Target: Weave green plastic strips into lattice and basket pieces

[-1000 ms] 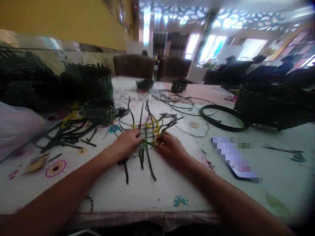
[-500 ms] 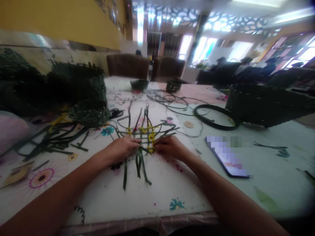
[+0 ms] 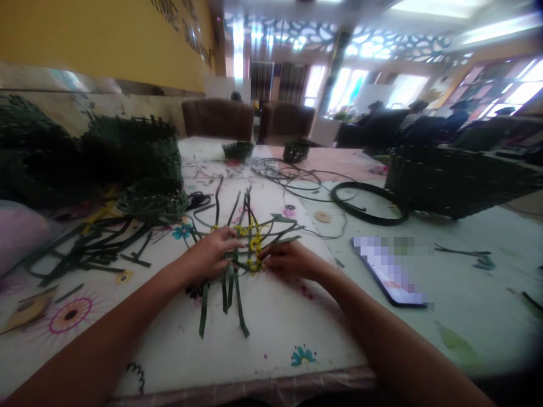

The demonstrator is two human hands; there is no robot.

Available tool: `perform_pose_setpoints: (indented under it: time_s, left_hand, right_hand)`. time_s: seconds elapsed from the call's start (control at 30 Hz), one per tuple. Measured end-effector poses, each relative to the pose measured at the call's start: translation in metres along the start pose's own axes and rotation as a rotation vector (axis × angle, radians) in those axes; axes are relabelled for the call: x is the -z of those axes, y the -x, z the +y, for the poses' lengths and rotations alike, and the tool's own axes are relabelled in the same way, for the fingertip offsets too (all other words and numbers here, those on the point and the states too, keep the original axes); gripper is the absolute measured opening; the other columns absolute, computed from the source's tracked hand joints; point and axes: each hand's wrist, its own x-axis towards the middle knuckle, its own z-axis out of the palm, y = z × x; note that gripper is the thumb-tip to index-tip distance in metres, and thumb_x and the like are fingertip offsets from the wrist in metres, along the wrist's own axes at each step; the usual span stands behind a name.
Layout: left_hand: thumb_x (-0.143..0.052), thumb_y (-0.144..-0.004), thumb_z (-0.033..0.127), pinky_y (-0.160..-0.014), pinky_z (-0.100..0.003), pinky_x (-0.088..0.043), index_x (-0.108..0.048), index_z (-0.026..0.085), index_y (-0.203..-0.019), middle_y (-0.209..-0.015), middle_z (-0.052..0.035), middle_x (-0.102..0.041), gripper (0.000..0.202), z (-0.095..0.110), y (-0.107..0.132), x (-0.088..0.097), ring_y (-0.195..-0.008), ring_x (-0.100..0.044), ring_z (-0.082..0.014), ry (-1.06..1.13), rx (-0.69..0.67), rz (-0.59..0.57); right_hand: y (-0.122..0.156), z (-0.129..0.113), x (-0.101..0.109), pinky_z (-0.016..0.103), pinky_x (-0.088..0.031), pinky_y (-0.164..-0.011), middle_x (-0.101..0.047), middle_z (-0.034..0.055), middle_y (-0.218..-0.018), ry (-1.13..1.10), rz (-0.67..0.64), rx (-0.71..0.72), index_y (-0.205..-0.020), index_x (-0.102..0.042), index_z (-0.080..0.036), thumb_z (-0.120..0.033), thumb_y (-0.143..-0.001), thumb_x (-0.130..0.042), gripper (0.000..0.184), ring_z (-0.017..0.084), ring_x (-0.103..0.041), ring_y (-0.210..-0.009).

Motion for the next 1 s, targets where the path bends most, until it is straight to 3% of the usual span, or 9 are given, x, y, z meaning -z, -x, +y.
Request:
perform_pose_setpoints:
  time_s: [0.1,0.2,0.33,0.47,0.6,0.77,0.9,1.0]
  left_hand:
    - [-0.067,-0.081,0.024,-0.110,-0.046,-0.038,-0.049,0.022,-0.138,-0.146,-0.0155,-0.042,0.060,-0.012,0.000,-0.018,-0.135,-0.041,-0.0301,-0.017,-0.055,0.002]
    - [-0.064,-0.083,0.025,-0.112,-0.051,-0.034,-0.045,0.022,-0.141,-0.151,-0.0171,-0.036,0.061,-0.019,0.002,-0.030,-0.140,-0.034,-0.0329,-0.054,-0.067,-0.029]
    - [-0.063,-0.084,0.023,-0.113,-0.050,-0.034,-0.042,0.023,-0.143,-0.152,-0.0165,-0.034,0.063,-0.020,0.003,-0.032,-0.140,-0.034,-0.0325,-0.060,-0.061,-0.024]
    - [-0.063,-0.084,0.024,-0.114,-0.051,-0.033,-0.042,0.024,-0.144,-0.152,-0.0161,-0.033,0.063,-0.019,0.003,-0.031,-0.140,-0.032,-0.0328,-0.025,-0.065,-0.028]
    - [-0.060,-0.087,0.028,-0.115,-0.052,-0.031,-0.041,0.025,-0.145,-0.153,-0.0159,-0.033,0.061,-0.022,0.004,-0.034,-0.141,-0.031,-0.0326,0.025,-0.068,-0.010]
    - [-0.059,-0.088,0.029,-0.115,-0.052,-0.030,-0.040,0.025,-0.146,-0.153,-0.0159,-0.033,0.061,-0.025,0.005,-0.035,-0.141,-0.031,-0.0317,0.053,-0.074,0.000]
    - [-0.060,-0.088,0.029,-0.116,-0.051,-0.029,-0.037,0.027,-0.147,-0.154,-0.0135,-0.032,0.063,-0.022,0.005,-0.031,-0.141,-0.030,-0.0307,0.095,-0.067,-0.006]
    - [-0.060,-0.088,0.030,-0.116,-0.052,-0.029,-0.036,0.027,-0.148,-0.153,-0.0135,-0.032,0.064,-0.019,0.006,-0.027,-0.142,-0.030,-0.0308,0.115,-0.051,-0.010]
  right_hand:
    - [0.000,0.008,0.018,0.028,-0.051,-0.069,-0.073,0.0010,-0.082,0.025,0.012,0.002,-0.093,-0.076,-0.020,-0.023,-0.080,-0.062,0.020,0.017,-0.064,-0.073]
    - [-0.005,0.020,0.024,0.033,-0.051,-0.081,-0.072,0.0064,-0.095,0.168,0.286,0.069,-0.095,-0.076,-0.018,-0.018,-0.083,-0.058,0.022,0.019,-0.065,-0.086]
    - [-0.017,0.034,0.014,0.039,-0.047,-0.095,-0.065,0.0132,-0.114,0.248,0.382,0.151,-0.104,-0.073,-0.016,-0.018,-0.087,-0.054,0.025,0.023,-0.061,-0.106]
    - [-0.026,0.042,0.005,0.042,-0.040,-0.106,-0.058,0.0128,-0.128,0.337,0.477,0.186,-0.125,-0.063,-0.019,-0.012,-0.088,-0.049,0.040,0.024,-0.052,-0.122]
    - [-0.030,0.047,0.003,0.040,-0.042,-0.104,-0.057,0.0108,-0.130,0.350,0.454,0.282,-0.125,-0.061,-0.021,-0.011,-0.083,-0.053,0.044,0.023,-0.054,-0.119]
    - [-0.030,0.045,0.001,0.041,-0.042,-0.102,-0.063,0.0112,-0.121,0.412,0.417,0.214,-0.121,-0.065,-0.020,-0.015,-0.084,-0.054,0.039,0.024,-0.055,-0.115]
    - [-0.030,0.042,0.001,0.042,-0.041,-0.102,-0.061,0.0105,-0.124,0.457,0.392,0.178,-0.125,-0.062,-0.023,-0.018,-0.086,-0.055,0.040,0.025,-0.054,-0.115]
    - [-0.028,0.038,-0.001,0.042,-0.040,-0.101,-0.062,0.0103,-0.121,0.489,0.348,0.185,-0.114,-0.068,-0.024,-0.020,-0.087,-0.055,0.030,0.025,-0.053,-0.114]
